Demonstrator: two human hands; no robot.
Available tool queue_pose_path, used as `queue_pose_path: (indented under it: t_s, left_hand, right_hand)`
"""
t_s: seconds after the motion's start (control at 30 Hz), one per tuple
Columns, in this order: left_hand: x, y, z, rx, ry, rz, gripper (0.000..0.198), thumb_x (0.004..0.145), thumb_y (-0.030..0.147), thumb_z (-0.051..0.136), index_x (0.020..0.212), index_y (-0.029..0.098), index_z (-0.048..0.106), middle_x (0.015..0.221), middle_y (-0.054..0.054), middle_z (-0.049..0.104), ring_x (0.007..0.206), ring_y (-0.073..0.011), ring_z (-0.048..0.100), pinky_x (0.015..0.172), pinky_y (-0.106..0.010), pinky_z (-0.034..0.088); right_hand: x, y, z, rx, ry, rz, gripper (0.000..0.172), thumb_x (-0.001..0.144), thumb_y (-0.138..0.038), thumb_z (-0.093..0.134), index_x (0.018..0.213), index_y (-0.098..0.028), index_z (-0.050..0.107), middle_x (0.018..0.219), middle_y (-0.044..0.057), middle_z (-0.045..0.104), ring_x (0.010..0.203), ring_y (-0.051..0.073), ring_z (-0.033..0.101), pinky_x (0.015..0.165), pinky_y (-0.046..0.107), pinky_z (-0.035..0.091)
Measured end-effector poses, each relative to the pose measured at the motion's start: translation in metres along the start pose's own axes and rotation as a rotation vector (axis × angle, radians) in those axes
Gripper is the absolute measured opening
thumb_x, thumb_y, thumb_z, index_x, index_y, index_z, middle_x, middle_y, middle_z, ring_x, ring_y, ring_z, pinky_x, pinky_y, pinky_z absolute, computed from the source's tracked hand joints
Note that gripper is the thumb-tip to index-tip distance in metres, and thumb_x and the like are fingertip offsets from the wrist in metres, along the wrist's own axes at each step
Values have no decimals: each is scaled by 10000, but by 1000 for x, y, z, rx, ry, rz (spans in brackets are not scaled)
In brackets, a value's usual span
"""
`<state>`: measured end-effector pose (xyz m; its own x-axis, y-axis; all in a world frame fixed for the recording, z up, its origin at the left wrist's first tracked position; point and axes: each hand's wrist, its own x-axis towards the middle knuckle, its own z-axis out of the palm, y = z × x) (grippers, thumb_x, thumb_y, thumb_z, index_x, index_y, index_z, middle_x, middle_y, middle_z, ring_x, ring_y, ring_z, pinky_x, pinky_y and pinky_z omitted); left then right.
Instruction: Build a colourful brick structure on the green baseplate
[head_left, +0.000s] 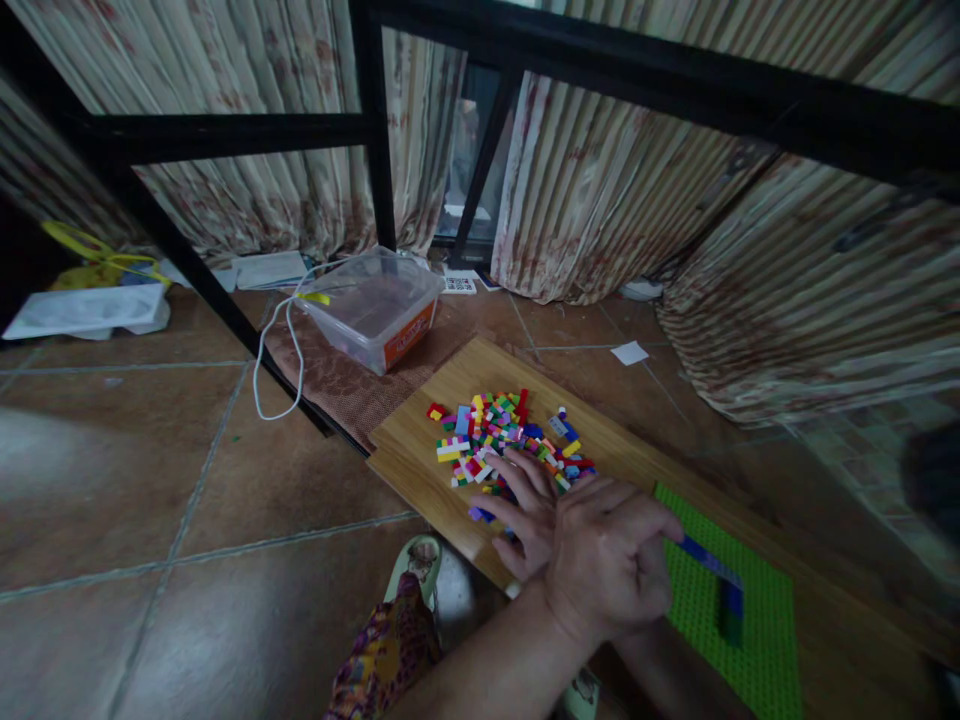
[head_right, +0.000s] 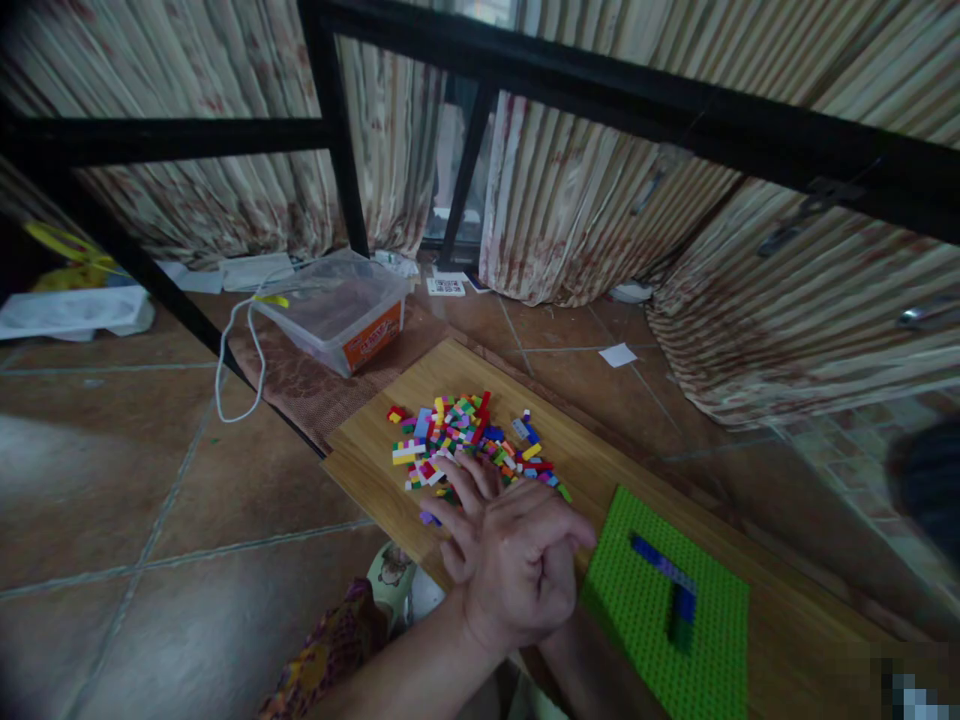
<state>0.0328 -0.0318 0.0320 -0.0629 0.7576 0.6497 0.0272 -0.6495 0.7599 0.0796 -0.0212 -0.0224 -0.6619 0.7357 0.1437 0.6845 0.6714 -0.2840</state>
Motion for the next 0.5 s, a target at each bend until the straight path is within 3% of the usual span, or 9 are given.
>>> queue_pose_path:
  t_s: [0.1,0.2,0.33,0.5]
  left_hand:
    - [-1,-1,1,-1,-8,10,188,758,98,420,645,180,546,544,17,495,525,-108,470,561,-265,378]
    - [-1,-2,2,-8,-13,10,187,751,99,414,646,182,545,543,17,492,522,-109,463,555,-267,377]
    - [-2,-2,2,-4,-25,-10,207,780,116,406,647,187,548,541,15,496,521,-111,470,557,-270,383]
    - [-1,2,0,15,-46,-28,219,794,125,407,658,194,565,557,5,529,547,-124,503,589,-285,409]
  right_hand:
    - [10,-7,-1,-9,-9,33,595,637,-58,614,1179,-301,632,1557,29,308,1438,301,195,1142,574,185]
    - [19,-10,1,-34,-9,28,492,706,-23,567,1110,-289,658,1503,52,406,1423,279,245,1139,571,197]
    - [23,-7,4,-58,-15,10,358,741,-41,588,1016,-258,667,1471,58,451,1411,282,272,1127,570,235]
    - [17,1,0,30,145,58,361,763,-184,645,1115,-262,623,1514,36,388,1426,283,247,1118,513,308]
